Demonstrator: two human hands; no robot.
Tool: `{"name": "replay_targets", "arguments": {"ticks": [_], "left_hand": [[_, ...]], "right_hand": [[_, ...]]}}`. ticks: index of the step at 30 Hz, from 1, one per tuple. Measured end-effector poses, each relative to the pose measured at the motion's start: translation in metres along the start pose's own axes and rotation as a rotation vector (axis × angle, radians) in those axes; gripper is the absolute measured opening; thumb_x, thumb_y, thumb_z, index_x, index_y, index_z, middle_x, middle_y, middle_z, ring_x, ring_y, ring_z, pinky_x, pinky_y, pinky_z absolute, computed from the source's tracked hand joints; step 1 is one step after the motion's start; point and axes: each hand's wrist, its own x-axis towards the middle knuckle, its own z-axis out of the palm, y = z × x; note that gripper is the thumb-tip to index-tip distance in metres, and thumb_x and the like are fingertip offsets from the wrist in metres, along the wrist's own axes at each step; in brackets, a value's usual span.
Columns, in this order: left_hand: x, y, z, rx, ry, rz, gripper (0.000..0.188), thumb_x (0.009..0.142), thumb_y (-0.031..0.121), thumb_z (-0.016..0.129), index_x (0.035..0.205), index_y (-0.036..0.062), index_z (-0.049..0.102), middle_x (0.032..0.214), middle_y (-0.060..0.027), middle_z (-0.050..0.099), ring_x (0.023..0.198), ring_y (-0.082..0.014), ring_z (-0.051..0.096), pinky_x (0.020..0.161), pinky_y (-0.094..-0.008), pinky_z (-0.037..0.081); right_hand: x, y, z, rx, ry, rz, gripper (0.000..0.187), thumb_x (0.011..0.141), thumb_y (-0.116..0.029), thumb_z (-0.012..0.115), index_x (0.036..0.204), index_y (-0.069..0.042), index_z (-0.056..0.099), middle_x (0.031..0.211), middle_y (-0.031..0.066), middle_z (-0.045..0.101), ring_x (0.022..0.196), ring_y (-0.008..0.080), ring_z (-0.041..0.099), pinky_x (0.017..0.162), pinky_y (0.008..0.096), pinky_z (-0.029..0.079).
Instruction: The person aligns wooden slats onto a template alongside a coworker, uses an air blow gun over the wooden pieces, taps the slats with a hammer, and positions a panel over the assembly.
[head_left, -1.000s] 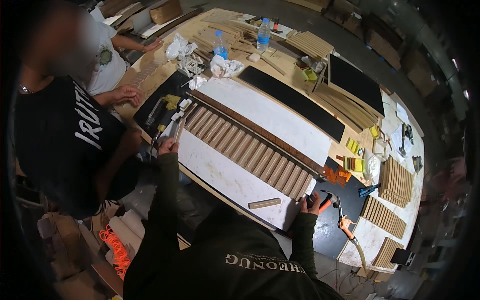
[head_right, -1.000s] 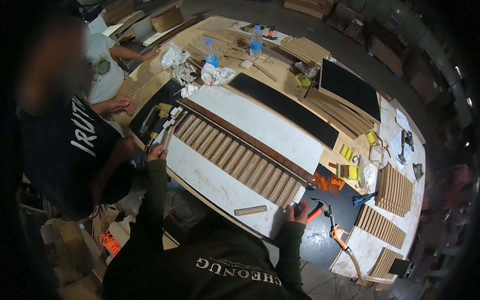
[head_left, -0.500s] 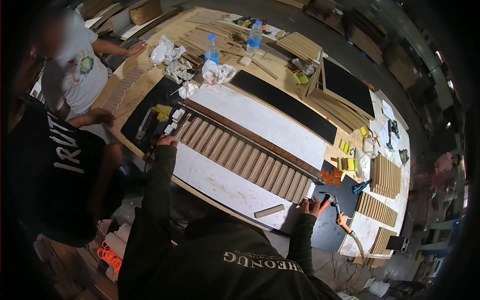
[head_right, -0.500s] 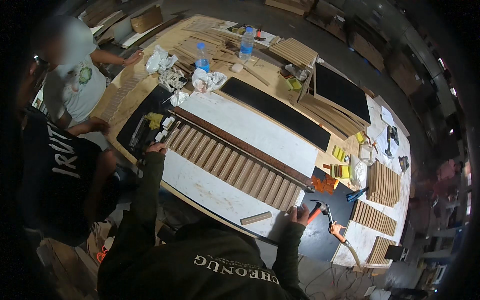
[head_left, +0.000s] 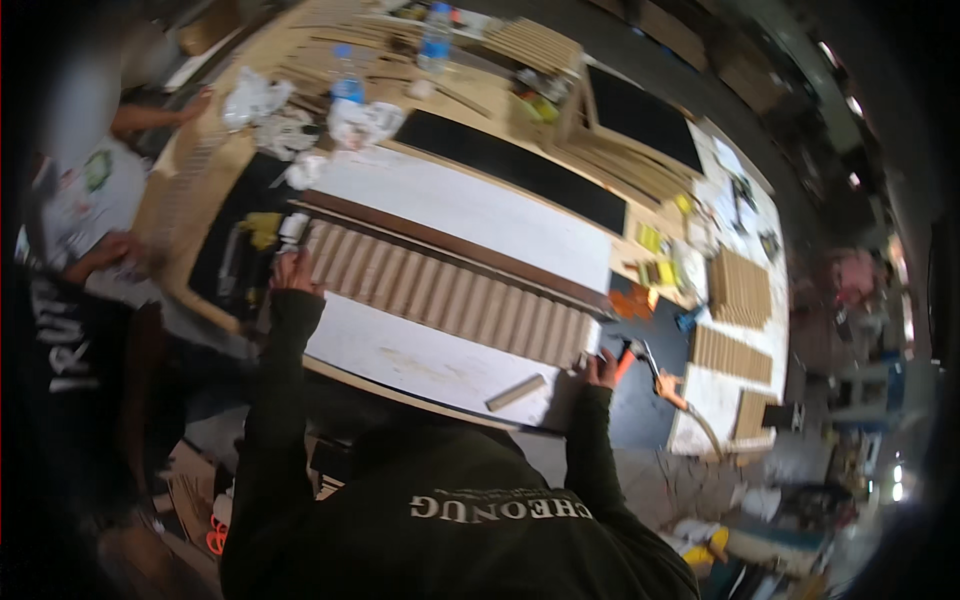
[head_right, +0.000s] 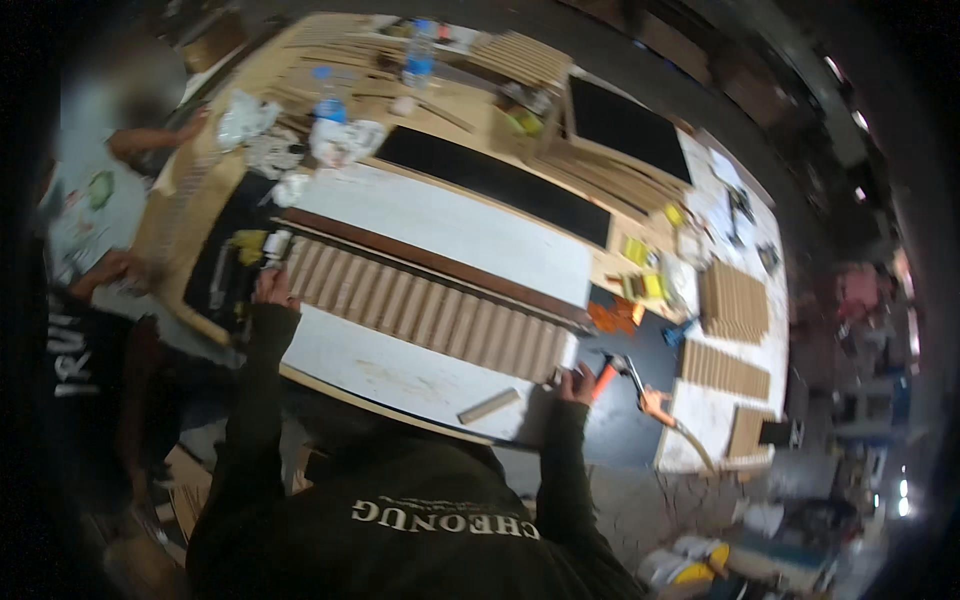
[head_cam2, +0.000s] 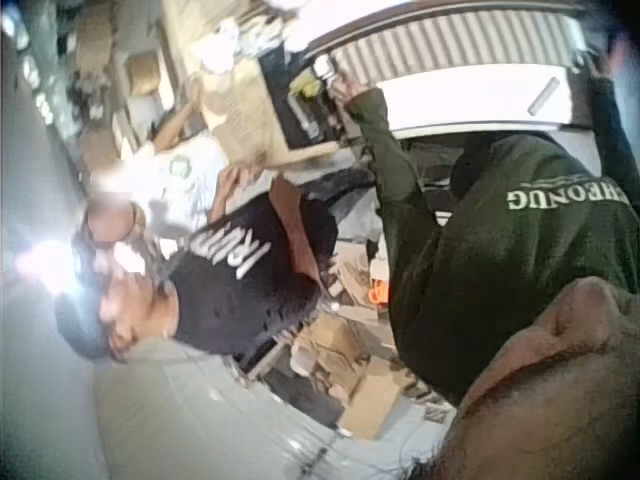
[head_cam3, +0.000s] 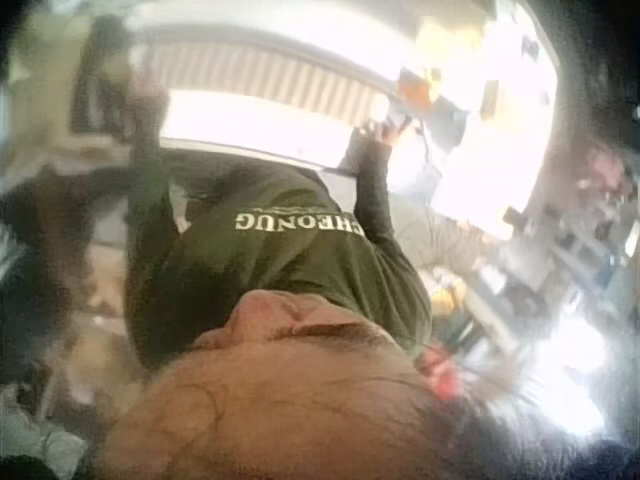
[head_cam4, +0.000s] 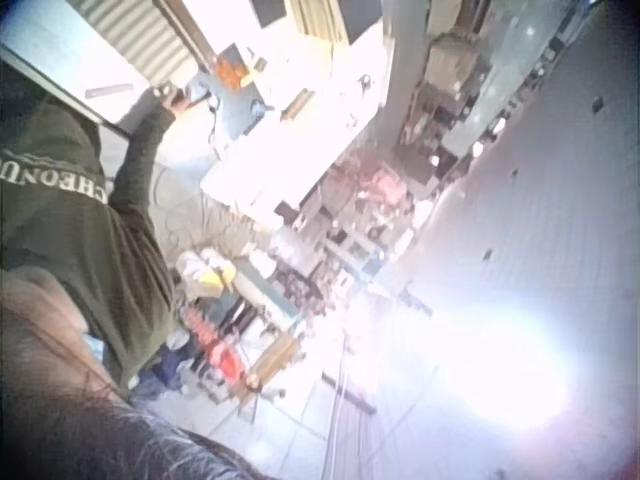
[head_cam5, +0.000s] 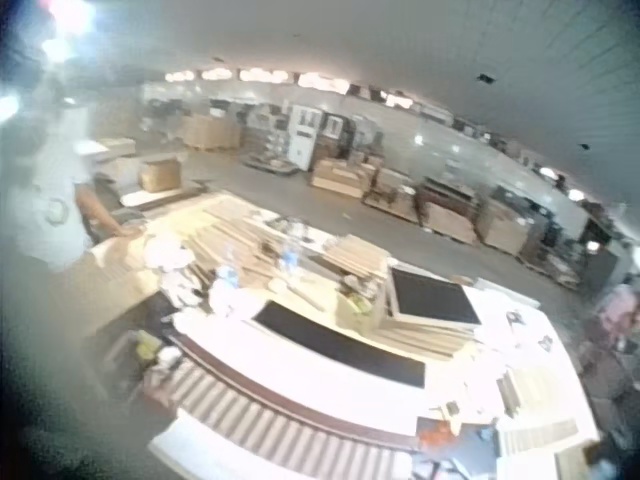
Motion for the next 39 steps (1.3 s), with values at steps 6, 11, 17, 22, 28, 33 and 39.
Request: {"name": "replay_targets", "arguments": {"ticks": [6, 11, 17, 22, 28, 33, 39], "left_hand": [[-0.121, 0.201, 0.071, -0.514, -0.669, 0.474, 0.068, 0.068, 0.041, 0.075, 0.122, 0.004, 0.055, 0.112, -0.0242, 0.058, 0.106, -0.0403, 0.055, 0.093, -0.0486, 0.043], [-0.162, 0.26, 0.08, -0.229, -0.624, 0.847, 0.059, 0.079, 0.034, 0.07, 0.124, 0.0001, 0.055, 0.103, -0.0194, 0.058, 0.097, -0.0367, 0.056, 0.089, -0.0471, 0.044], [-0.121, 0.183, 0.046, -0.843, -0.451, 0.496, 0.029, 0.073, 0.01, 0.07, 0.101, 0.008, 0.067, 0.076, -0.0114, 0.057, 0.071, -0.0304, 0.058, 0.06, -0.0407, 0.045], [-0.074, 0.006, -0.018, -0.429, 0.391, -0.074, 0.026, 0.073, 0.003, 0.065, 0.099, 0.0051, 0.067, 0.079, -0.0125, 0.059, 0.073, -0.0273, 0.06, 0.065, -0.0379, 0.049], [-0.033, -0.054, -0.032, -0.089, 0.243, -0.153, 0.032, 0.074, 0.007, 0.071, 0.107, 0.0047, 0.069, 0.091, -0.0135, 0.062, 0.082, -0.0247, 0.064, 0.073, -0.0351, 0.052], [-0.024, -0.06, -0.026, -0.248, 0.101, -0.185, 0.034, 0.073, 0.009, 0.073, 0.107, 0.004, 0.069, 0.095, -0.0147, 0.064, 0.08, -0.0281, 0.065, 0.072, -0.0366, 0.053], [-0.017, -0.077, -0.006, -0.215, 0.301, 0.16, 0.027, 0.071, 0.009, 0.069, 0.098, 0.004, 0.069, 0.083, -0.0144, 0.064, 0.07, -0.0301, 0.061, 0.075, -0.0401, 0.049]], "right_hand": [[0.009, 0.062, -0.006, -0.115, 0.045, -0.076, 0.047, 0.085, -0.007, 0.067, 0.128, -0.003, 0.049, 0.11, 0.016, 0.063, 0.09, 0.0193, 0.062, 0.079, 0.0317, 0.051], [0.021, 0.048, -0.011, -0.035, 0.024, 0.088, 0.044, 0.086, -0.016, 0.07, 0.125, -0.005, 0.052, 0.106, 0.011, 0.063, 0.064, 0.0103, 0.052, 0.056, 0.025, 0.044], [0.01, 0.034, -0.008, 0.056, 0.051, 0.011, 0.047, 0.089, -0.015, 0.069, 0.13, -0.008, 0.047, 0.079, 0.0011, 0.061, 0.058, 0.0069, 0.046, 0.053, 0.0227, 0.037], [0.011, 0.014, -0.009, 0.019, 0.028, 0.175, 0.049, 0.088, -0.02, 0.071, 0.129, -0.006, 0.048, 0.089, 0.0067, 0.066, 0.074, 0.0113, 0.057, 0.067, 0.0256, 0.046], [0.012, -0.017, -0.003, -0.031, 0.05, 0.126, 0.047, 0.089, -0.021, 0.07, 0.128, -0.006, 0.049, 0.085, 0.0048, 0.065, 0.062, 0.0084, 0.048, 0.056, 0.0239, 0.038], [0.014, 0.009, -0.011, -0.045, 0.059, 0.146, 0.046, 0.089, -0.022, 0.069, 0.128, -0.006, 0.05, 0.085, 0.0042, 0.064, 0.064, 0.0085, 0.049, 0.057, 0.0237, 0.039], [0.033, 0.058, -0.016, -0.075, 0.065, 0.071, 0.047, 0.086, -0.023, 0.072, 0.126, -0.005, 0.053, 0.093, 0.007, 0.063, 0.074, 0.0111, 0.055, 0.066, 0.0265, 0.046]]}}
